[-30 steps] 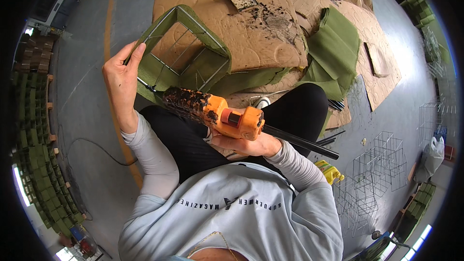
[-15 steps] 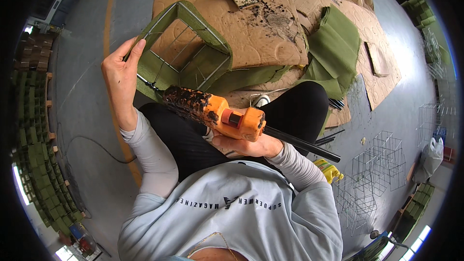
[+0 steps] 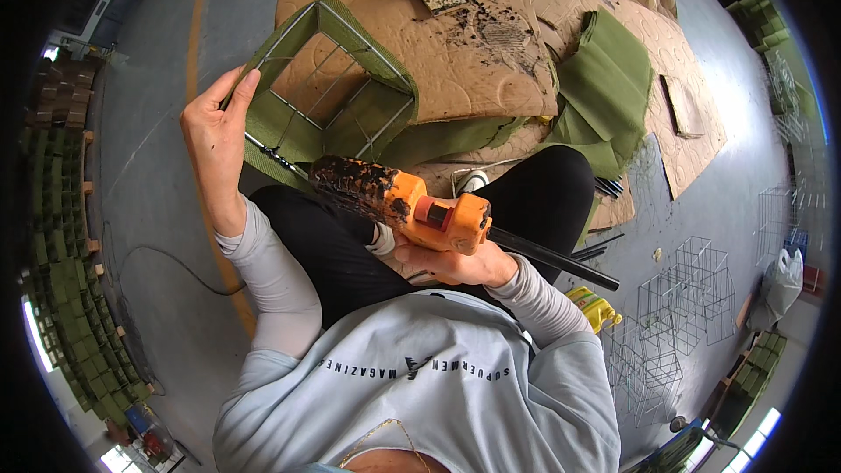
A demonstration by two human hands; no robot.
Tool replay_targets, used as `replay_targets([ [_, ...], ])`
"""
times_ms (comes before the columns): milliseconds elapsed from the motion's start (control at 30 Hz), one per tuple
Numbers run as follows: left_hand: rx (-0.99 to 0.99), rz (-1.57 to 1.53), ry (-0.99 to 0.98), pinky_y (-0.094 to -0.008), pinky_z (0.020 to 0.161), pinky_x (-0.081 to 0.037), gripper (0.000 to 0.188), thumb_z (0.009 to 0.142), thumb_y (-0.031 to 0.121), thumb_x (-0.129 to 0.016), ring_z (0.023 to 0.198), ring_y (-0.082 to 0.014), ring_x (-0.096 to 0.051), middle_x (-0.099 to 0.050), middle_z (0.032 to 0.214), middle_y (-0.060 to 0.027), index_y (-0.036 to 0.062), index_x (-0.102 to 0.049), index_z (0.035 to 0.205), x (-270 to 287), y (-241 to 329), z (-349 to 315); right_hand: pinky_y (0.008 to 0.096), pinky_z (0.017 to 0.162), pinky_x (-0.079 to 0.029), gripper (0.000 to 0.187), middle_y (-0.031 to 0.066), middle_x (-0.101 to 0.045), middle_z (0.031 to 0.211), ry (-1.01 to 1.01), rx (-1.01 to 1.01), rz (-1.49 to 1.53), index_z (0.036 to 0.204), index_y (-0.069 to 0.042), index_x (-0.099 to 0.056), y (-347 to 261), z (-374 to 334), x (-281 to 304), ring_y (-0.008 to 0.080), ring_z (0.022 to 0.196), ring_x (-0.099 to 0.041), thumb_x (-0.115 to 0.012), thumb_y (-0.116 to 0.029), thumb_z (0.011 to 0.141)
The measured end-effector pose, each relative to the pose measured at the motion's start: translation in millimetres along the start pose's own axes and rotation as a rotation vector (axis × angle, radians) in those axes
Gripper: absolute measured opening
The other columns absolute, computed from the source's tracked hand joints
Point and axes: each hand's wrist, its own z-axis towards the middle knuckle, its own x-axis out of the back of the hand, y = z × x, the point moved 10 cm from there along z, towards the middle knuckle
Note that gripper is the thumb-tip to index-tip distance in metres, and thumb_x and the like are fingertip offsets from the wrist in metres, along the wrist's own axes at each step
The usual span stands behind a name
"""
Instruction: Assembling a wire frame and green fabric cover into a storage bin using a hot glue gun.
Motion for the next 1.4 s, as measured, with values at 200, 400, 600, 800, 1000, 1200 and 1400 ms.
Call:
replay_targets([
  [200,0.035,0.028,-0.018,-0.0266,0.048,-0.033,0.023,0.086,0.016,-0.069,0.054,-0.0069,-0.035,-0.042,0.056,-0.0086,-0.0036,-0.069,0.099,0,-1,0,0.024,0.074,-0.046,0.013,-0.0027,-0.06,0.083,-0.085,0.051,-0.13,0.093,-0.007,-0.062,-9,-8,-6,0.0108,0.077,-0.056,-0.065,-0.005,0.081],
  [400,0.028,0.046,-0.017,-0.0264,0.05,-0.037,0.024,0.086,0.017,-0.069,0.055,-0.0072,-0.039,-0.051,0.057,-0.0116,-0.0035,-0.069,0.099,-2,5,-1,0.0247,0.073,-0.045,0.011,-0.0019,-0.059,0.083,-0.033,0.084,-0.126,0.092,-0.007,-0.061,-7,-8,1,0.0111,0.075,-0.055,-0.065,-0.006,0.081],
  [600,0.017,0.031,-0.013,-0.0259,0.05,-0.036,0.024,0.087,0.017,-0.069,0.054,-0.0067,-0.04,-0.051,0.057,-0.0104,-0.0031,-0.069,0.099,-2,4,-1,0.0253,0.072,-0.045,0.01,-0.0007,-0.059,0.084,-0.025,0.06,-0.113,0.093,-0.006,-0.061,-1,-4,-1,0.0104,0.075,-0.054,-0.064,-0.006,0.083],
  [800,0.017,0.054,-0.021,-0.0264,0.048,-0.034,0.023,0.087,0.016,-0.069,0.053,-0.007,-0.036,-0.045,0.055,-0.0083,-0.0034,-0.069,0.099,-3,7,-3,0.0292,0.073,-0.047,0.013,0.0005,-0.06,0.083,-0.039,0.15,-0.413,0.094,-0.008,-0.062,-11,-16,-1,0.0133,0.079,-0.058,-0.064,-0.007,0.082],
  [1000,0.051,0.063,-0.051,-0.0215,0.056,-0.036,0.029,0.087,0.021,-0.07,0.063,-0.0042,-0.04,-0.051,0.063,0.0019,-0.0039,-0.069,0.103,-4,4,-3,0.0287,0.085,-0.052,0.032,-0.0005,-0.056,0.111,-0.195,0.318,-0.988,0.115,-0.01,-0.053,14,-34,-9,0.0144,0.091,-0.059,-0.062,-0.007,0.085],
  [1200,0.039,0.069,-0.056,-0.0206,0.058,-0.037,0.028,0.087,0.02,-0.07,0.065,-0.004,-0.043,-0.055,0.065,0.0013,-0.0035,-0.069,0.103,-4,8,-6,0.0268,0.074,-0.051,0.025,0.0029,-0.061,0.093,-0.121,0.73,-1.372,0.102,-0.008,-0.06,-9,-47,-29,0.0166,0.083,-0.06,-0.066,0.0,0.079],
  [1400,0.028,0.042,-0.041,-0.02,0.059,-0.038,0.028,0.088,0.02,-0.07,0.066,-0.0037,-0.044,-0.057,0.067,0.0006,-0.0039,-0.069,0.103,-5,11,-9,0.0242,0.066,-0.046,0.017,0.0001,-0.061,0.083,0.005,0.045,-0.062,0.092,-0.004,-0.061,3,-20,4,0.0109,0.073,-0.058,-0.067,-0.001,0.077],
])
